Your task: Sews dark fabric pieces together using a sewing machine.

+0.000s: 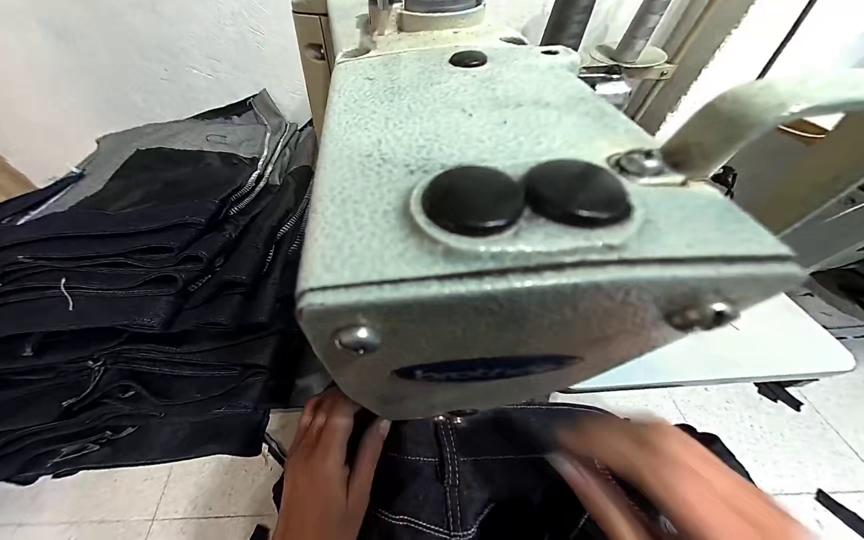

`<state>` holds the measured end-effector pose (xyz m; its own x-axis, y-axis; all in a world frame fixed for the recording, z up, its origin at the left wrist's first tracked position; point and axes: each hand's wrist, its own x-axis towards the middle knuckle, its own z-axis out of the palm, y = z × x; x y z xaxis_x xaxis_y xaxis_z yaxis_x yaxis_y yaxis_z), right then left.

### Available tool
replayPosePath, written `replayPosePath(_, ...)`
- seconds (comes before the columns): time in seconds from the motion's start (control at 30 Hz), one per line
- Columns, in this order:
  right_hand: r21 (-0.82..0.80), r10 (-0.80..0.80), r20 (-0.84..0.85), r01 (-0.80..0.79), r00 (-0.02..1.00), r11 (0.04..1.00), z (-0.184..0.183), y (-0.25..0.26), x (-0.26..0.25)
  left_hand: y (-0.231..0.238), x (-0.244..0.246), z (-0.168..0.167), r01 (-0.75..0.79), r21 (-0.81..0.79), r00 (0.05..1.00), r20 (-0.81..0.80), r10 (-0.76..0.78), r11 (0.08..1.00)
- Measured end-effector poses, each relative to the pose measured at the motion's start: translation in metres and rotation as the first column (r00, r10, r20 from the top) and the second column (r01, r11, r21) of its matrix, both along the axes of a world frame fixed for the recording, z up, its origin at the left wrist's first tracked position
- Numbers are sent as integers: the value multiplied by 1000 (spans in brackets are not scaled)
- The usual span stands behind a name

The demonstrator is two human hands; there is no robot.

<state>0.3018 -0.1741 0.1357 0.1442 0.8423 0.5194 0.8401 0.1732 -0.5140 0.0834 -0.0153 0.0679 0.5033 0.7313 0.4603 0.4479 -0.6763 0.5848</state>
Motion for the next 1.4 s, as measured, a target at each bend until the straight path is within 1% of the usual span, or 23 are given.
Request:
replayPosePath(0.07, -87, -44, 106, 54, 993, 995, -65, 31, 23, 2, 6, 3, 19, -201, 993, -110, -41, 979)
replayPosePath(0.13, -99, 4, -38, -8, 999, 995, -96, 45, 27, 1, 13, 7, 36, -344, 975, -195, -108, 938)
replayPosePath(0.17, -78, 18, -115, -27, 993, 997, -100, 51, 27, 1, 16, 7, 42, -349, 975, -191, -114, 936)
replayPosePath(0.2, -51, 21, -161, -30, 987, 998, -101, 58, 27, 2, 17, 5, 50, -320, 982, -157, -105, 946)
replayPosePath(0.3, 10, -25, -130, 26, 991, 1000, -94, 78, 31, 14, 25, 3, 51, -274, 993, -89, -78, 960)
replayPosePath(0.37, -20, -15, -166, 11, 986, 1000, -85, 88, 37, 24, 29, 9, 37, -378, 985, -144, -98, 925)
replayPosePath(0.43, -52, 11, -208, -23, 978, 998, -76, 93, 43, 30, 31, 12, 24, -366, 974, -202, -105, 930)
replayPosePath(0.5, -106, 18, -268, -48, 963, 993, -72, 89, 45, 30, 38, 24, -39, -411, 916, -380, -132, 911)
replayPosePath(0.53, -151, 6, -282, -51, 959, 987, -70, 90, 46, 28, 39, 21, -44, -359, 908, -403, -112, 933)
replayPosePath(0.57, -227, -10, -311, -64, 950, 972, -66, 94, 49, 28, 38, 7, -20, -228, 934, -352, -64, 973)
replayPosePath(0.63, -338, -55, -350, -72, 935, 938, -52, 100, 48, 27, 36, -8, -10, -91, 959, -283, -16, 996)
replayPosePath(0.73, -299, -19, -297, -74, 955, 951, -49, 100, 46, 23, 33, -5, 11, -31, 961, -274, -19, 999)
replayPosePath(0.8, -216, 36, -218, -84, 975, 973, -60, 100, 49, 24, 29, -20, 37, 176, 989, -146, -11, 984)
replayPosePath(0.83, -183, 49, -179, -82, 983, 980, -64, 99, 50, 24, 27, -21, 48, 202, 992, -127, -22, 978)
replayPosePath(0.97, -185, 39, -182, -74, 983, 980, -66, 97, 50, 28, 30, -8, 87, 66, 959, -276, -66, 994)
replayPosePath(1.07, -122, 13, -76, -22, 997, 992, -71, 93, 52, 30, 29, -1, 69, -40, 936, -344, -79, 997)
replayPosePath(1.1, -204, -26, -65, 13, 998, 979, -51, 86, 47, 31, 27, 1, 67, -90, 927, -364, -95, 994)
replayPosePath(1.13, -389, -98, -141, 36, 985, 921, -11, 76, 36, 31, 27, 7, 62, -147, 914, -389, -115, 987)
replayPosePath(1.17, -504, -202, -145, 104, 968, 858, 15, 74, 28, 30, 27, 15, 53, -185, 897, -424, -129, 981)
replayPosePath(1.2, -547, -280, -107, 179, 954, 818, 26, 72, 26, 29, 28, 21, 42, -207, 877, -461, -136, 977)
replayPosePath(1.23, -518, -323, -65, 245, 944, 820, 28, 69, 27, 28, 28, 23, 40, -218, 866, -479, -142, 975)
replayPosePath(1.3, -356, -340, -4, 316, 941, 880, 17, 60, 36, 29, 26, 11, 78, -141, 884, -447, -134, 987)
replayPosePath(1.4, -293, -305, 27, 299, 952, 908, -26, 32, 67, 31, 22, 4, 76, -101, 909, -401, -111, 992)
